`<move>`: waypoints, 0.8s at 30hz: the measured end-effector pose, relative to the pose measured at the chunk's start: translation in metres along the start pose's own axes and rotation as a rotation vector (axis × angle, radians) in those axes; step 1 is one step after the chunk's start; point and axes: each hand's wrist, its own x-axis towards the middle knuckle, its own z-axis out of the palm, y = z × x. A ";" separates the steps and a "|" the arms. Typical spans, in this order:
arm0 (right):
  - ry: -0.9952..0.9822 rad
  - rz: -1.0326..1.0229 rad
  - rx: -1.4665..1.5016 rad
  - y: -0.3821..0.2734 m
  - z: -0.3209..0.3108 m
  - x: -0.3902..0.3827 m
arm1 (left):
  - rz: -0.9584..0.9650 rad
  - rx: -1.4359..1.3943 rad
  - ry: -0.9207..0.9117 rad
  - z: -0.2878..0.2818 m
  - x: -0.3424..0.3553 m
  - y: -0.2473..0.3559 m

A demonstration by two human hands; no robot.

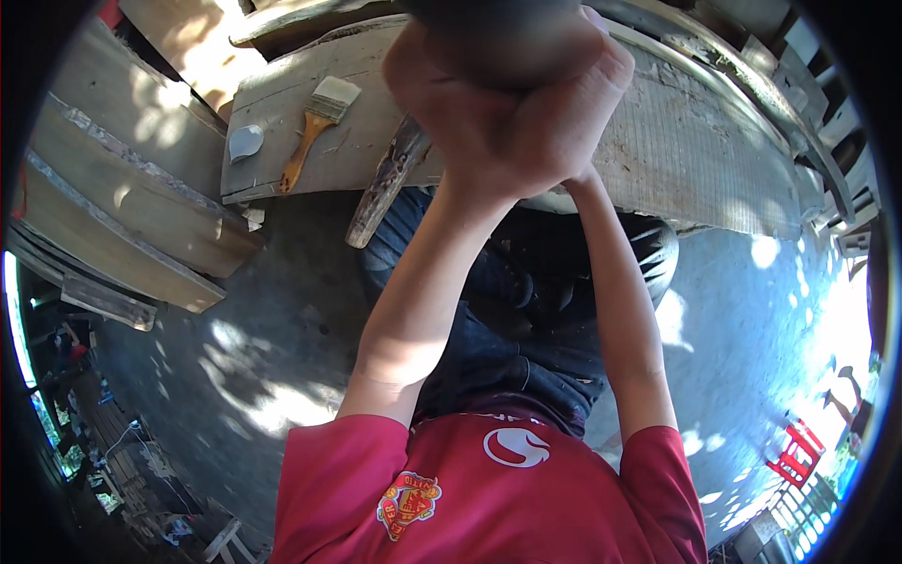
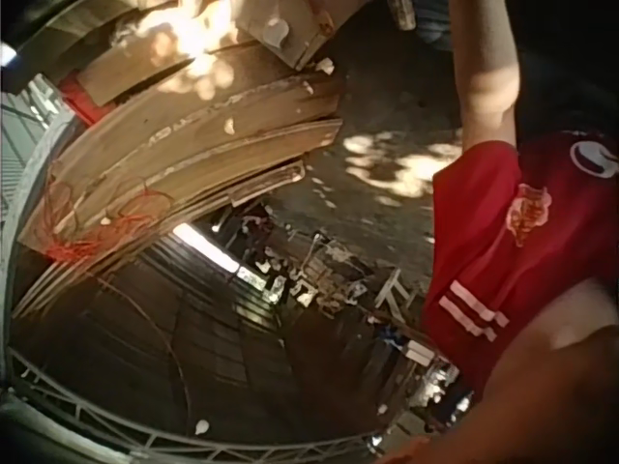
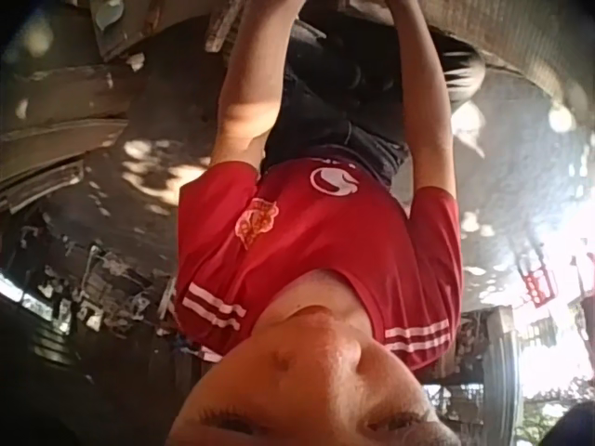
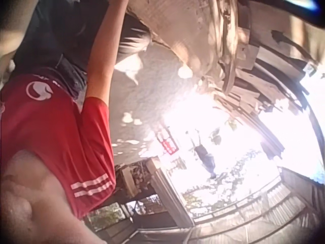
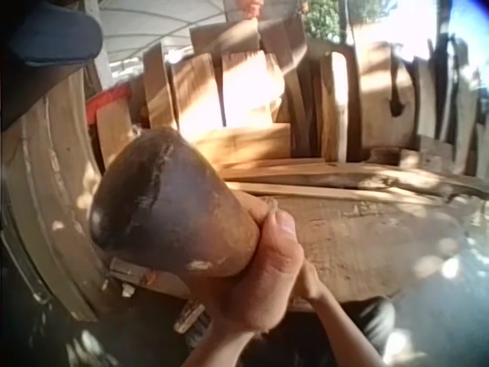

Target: Chiseling and carving a small piece of wood using a hand chisel and a mallet.

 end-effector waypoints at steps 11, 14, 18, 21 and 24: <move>0.020 0.118 0.482 -0.059 -0.010 -0.008 | 0.127 -0.025 0.026 -0.019 0.025 0.014; 0.118 0.054 0.985 -0.037 -0.007 -0.005 | 0.418 -0.294 -0.067 -0.028 0.029 -0.002; 0.206 -0.037 0.816 -0.054 -0.013 0.001 | 0.248 -0.538 -0.102 -0.060 0.017 -0.009; 0.143 -0.077 0.759 -0.073 -0.015 0.011 | 0.217 -0.401 -0.053 -0.065 0.012 -0.024; 0.107 -0.023 0.754 -0.077 -0.019 0.018 | 0.148 -0.451 -0.092 -0.062 0.005 -0.026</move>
